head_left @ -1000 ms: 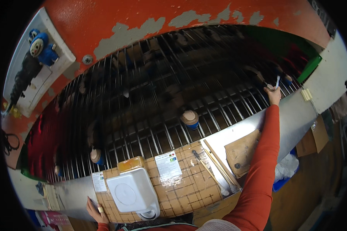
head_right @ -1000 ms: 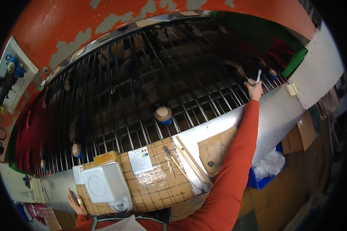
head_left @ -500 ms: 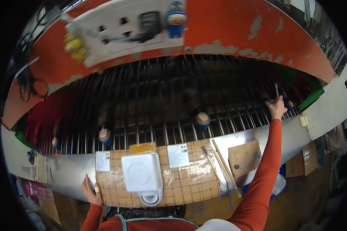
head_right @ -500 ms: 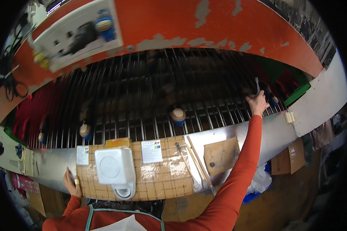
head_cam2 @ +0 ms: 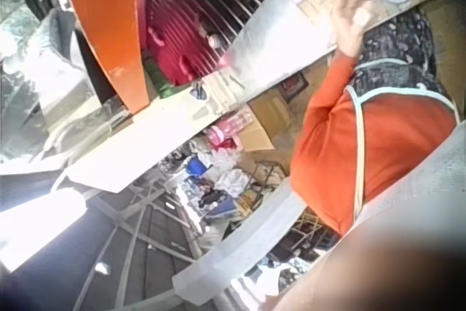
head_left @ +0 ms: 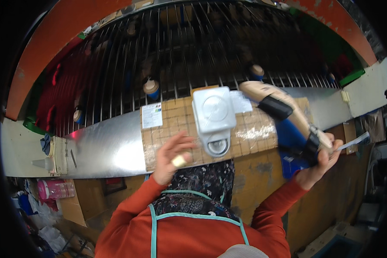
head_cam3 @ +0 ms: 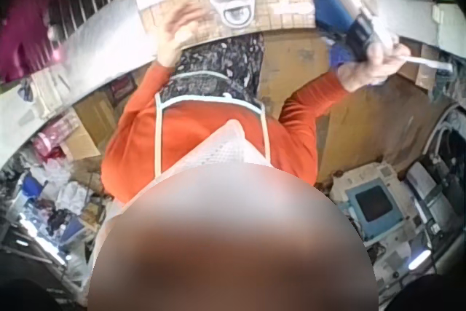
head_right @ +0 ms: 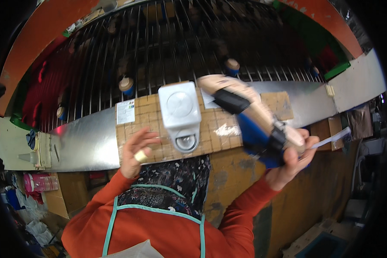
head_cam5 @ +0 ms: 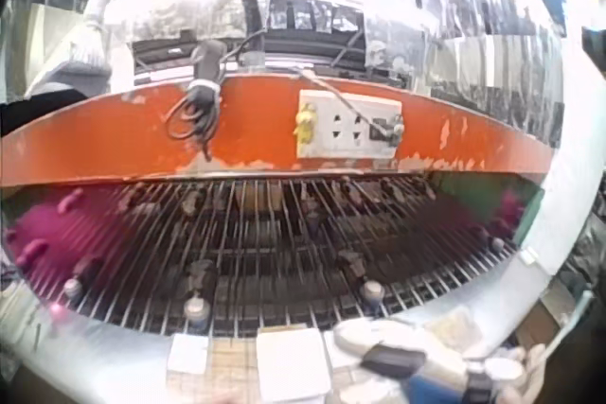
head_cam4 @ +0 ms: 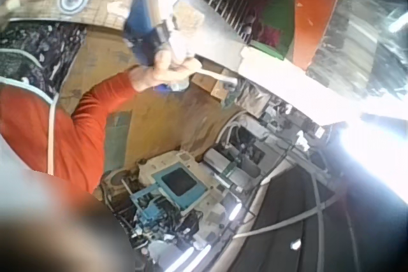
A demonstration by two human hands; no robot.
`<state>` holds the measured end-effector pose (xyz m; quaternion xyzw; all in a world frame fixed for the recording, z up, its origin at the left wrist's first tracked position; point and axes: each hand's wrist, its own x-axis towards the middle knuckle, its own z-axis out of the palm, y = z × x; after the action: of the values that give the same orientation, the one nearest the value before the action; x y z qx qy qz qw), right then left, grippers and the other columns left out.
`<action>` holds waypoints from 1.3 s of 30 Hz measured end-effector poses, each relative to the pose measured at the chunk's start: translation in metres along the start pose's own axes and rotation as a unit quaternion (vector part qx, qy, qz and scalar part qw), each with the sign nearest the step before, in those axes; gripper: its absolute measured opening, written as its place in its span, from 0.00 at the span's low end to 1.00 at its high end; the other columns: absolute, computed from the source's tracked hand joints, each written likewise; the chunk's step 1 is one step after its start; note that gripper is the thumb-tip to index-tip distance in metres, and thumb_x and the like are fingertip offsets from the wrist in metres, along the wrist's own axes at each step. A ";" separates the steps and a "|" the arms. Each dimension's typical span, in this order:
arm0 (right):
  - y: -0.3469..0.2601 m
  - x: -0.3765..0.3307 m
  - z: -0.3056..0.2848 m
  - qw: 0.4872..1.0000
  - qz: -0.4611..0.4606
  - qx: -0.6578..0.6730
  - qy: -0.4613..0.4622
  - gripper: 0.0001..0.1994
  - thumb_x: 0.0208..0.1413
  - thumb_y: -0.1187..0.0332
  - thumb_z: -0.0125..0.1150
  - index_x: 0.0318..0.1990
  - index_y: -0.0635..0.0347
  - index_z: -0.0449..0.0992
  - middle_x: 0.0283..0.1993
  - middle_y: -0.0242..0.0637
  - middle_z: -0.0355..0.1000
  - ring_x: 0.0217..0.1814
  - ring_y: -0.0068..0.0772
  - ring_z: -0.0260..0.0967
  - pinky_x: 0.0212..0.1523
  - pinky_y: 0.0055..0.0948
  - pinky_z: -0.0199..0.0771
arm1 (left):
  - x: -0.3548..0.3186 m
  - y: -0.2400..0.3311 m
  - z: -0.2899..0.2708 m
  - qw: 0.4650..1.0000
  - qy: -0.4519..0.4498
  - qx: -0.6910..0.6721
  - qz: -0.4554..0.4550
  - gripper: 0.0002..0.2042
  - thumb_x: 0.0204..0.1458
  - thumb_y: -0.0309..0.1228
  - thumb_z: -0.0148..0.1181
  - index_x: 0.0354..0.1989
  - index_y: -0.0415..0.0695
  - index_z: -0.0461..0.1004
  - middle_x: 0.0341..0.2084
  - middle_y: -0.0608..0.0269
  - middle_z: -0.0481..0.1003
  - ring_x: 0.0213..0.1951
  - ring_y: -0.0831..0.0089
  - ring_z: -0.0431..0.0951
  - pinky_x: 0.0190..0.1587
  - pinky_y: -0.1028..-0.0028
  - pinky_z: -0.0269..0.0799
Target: The person paints the sole of a blue and black sandal with a brush, repeatedly dipping the brush into a white container to apply black paint. The person rotates the sandal to cover different areas of the sole and places it on a metal rack between applications.
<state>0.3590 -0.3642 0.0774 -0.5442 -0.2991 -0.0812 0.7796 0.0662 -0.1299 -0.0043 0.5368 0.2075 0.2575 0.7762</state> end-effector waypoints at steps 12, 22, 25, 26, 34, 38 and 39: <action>-0.001 -0.180 0.073 0.941 0.153 -0.251 -0.167 0.12 0.65 0.63 0.50 0.38 0.62 0.75 0.34 0.34 0.73 0.29 0.30 0.61 0.37 0.31 0.56 | -0.063 -0.029 -0.042 0.972 -0.155 -0.175 -0.023 0.54 0.23 0.41 0.83 0.61 0.39 0.57 0.59 0.37 0.63 0.62 0.51 0.64 0.64 0.55 0.62; 0.051 -0.158 0.083 0.778 -0.139 -0.583 -0.190 0.05 0.51 0.65 0.66 0.36 0.46 0.81 0.31 0.24 0.70 0.33 0.26 0.63 0.41 0.32 0.48 | -0.070 0.005 -0.085 0.947 0.143 -0.129 0.256 0.61 0.19 0.57 0.80 0.62 0.37 0.52 0.57 0.44 0.66 0.59 0.53 0.68 0.63 0.56 0.63; 0.061 -0.153 0.088 0.768 -0.170 -0.583 -0.201 0.07 0.49 0.65 0.67 0.37 0.44 0.82 0.32 0.24 0.70 0.34 0.27 0.63 0.42 0.34 0.49 | -0.061 0.004 -0.095 0.926 0.209 -0.065 0.306 0.66 0.16 0.66 0.74 0.64 0.32 0.52 0.57 0.44 0.65 0.60 0.53 0.67 0.64 0.57 0.62; 0.063 -0.151 0.090 0.764 -0.183 -0.584 -0.204 0.07 0.48 0.65 0.67 0.37 0.44 0.82 0.32 0.24 0.70 0.34 0.28 0.63 0.42 0.35 0.50 | -0.061 0.003 -0.099 0.931 0.213 -0.033 0.296 0.65 0.21 0.69 0.70 0.64 0.33 0.52 0.57 0.44 0.65 0.60 0.53 0.67 0.63 0.57 0.62; 0.046 -0.141 0.086 0.716 -0.181 -0.616 -0.275 0.04 0.48 0.67 0.65 0.33 0.46 0.81 0.31 0.26 0.71 0.33 0.29 0.65 0.41 0.38 0.50 | -0.059 -0.009 -0.125 0.947 0.134 0.024 0.291 0.58 0.37 0.62 0.69 0.69 0.38 0.45 0.66 0.52 0.55 0.67 0.58 0.56 0.69 0.56 0.48; 0.044 -0.129 0.081 0.756 -0.079 -0.579 -0.296 0.04 0.50 0.65 0.66 0.30 0.52 0.82 0.26 0.26 0.73 0.26 0.30 0.64 0.38 0.34 0.51 | -0.045 0.000 -0.118 0.938 0.117 0.061 0.321 0.58 0.33 0.63 0.70 0.67 0.37 0.49 0.63 0.52 0.59 0.63 0.59 0.61 0.66 0.59 0.54; 0.045 -0.128 0.079 0.773 -0.032 -0.560 -0.297 0.05 0.51 0.65 0.66 0.30 0.55 0.81 0.25 0.29 0.73 0.24 0.29 0.64 0.37 0.33 0.53 | -0.042 0.005 -0.112 0.924 0.161 0.108 0.330 0.58 0.32 0.64 0.70 0.66 0.36 0.51 0.61 0.51 0.61 0.62 0.59 0.64 0.65 0.60 0.57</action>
<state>0.2463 -0.3014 -0.0111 -0.8717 -0.4347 -0.0937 0.2060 -0.0348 -0.0730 -0.0356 0.6065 0.1674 0.5583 0.5408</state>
